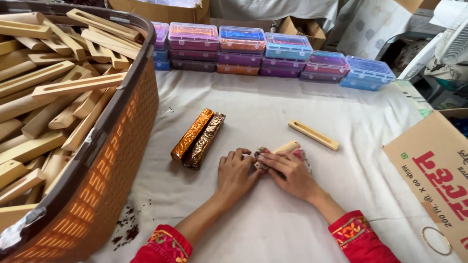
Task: The recorder is wrapping wooden rug holders or rollers with various types of decorative and protective foils and cloths.
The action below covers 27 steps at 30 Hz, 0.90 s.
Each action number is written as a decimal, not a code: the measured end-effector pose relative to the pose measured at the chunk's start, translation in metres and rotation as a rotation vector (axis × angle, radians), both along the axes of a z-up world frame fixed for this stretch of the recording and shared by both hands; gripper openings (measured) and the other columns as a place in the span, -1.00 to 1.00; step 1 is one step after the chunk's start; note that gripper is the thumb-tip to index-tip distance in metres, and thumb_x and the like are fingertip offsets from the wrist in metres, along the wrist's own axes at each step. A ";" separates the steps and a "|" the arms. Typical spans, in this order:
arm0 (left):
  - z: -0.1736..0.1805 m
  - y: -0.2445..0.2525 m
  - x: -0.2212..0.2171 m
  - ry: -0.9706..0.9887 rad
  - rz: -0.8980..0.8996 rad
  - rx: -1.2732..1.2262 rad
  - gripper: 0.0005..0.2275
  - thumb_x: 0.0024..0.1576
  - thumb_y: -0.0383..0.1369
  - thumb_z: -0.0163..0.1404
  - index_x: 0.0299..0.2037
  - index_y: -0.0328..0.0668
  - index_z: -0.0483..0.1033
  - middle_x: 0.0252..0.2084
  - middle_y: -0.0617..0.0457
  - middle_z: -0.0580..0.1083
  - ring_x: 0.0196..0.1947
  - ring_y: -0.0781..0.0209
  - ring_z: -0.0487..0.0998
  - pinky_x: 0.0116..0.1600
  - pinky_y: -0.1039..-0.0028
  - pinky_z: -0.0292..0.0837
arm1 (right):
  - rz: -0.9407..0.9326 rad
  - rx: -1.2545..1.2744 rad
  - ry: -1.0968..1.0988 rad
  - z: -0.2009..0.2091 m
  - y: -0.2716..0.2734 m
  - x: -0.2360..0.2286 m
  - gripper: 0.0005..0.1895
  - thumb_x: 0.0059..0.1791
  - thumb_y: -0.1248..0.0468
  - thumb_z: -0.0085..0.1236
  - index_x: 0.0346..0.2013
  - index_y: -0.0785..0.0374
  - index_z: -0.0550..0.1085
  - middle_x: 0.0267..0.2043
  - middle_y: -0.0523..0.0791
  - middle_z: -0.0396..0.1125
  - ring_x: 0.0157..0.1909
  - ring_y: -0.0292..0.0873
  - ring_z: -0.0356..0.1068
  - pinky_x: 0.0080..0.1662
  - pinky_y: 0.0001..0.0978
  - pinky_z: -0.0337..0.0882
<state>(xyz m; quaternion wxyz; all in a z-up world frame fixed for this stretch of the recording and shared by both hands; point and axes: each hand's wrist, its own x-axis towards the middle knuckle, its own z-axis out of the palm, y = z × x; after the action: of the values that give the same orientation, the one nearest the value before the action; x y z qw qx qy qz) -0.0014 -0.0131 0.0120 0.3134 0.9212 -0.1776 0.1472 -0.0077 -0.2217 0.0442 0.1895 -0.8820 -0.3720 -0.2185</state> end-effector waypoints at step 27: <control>-0.018 0.002 -0.001 -0.088 0.031 0.053 -0.56 -0.01 -0.05 0.26 -0.07 -0.20 0.57 0.06 -0.01 0.44 0.07 0.05 0.42 0.10 0.19 0.25 | -0.104 -0.077 0.010 -0.016 0.001 0.007 -0.55 -0.09 0.36 0.20 0.11 0.11 0.53 0.13 -0.17 0.47 -0.04 -0.05 0.42 0.09 -0.16 0.43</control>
<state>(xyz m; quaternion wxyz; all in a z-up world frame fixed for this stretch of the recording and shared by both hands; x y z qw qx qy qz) -0.0020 -0.0111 -0.0057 0.2787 0.9244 -0.1805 0.1876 -0.0011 -0.2210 0.0281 0.1455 -0.9079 -0.3330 -0.2091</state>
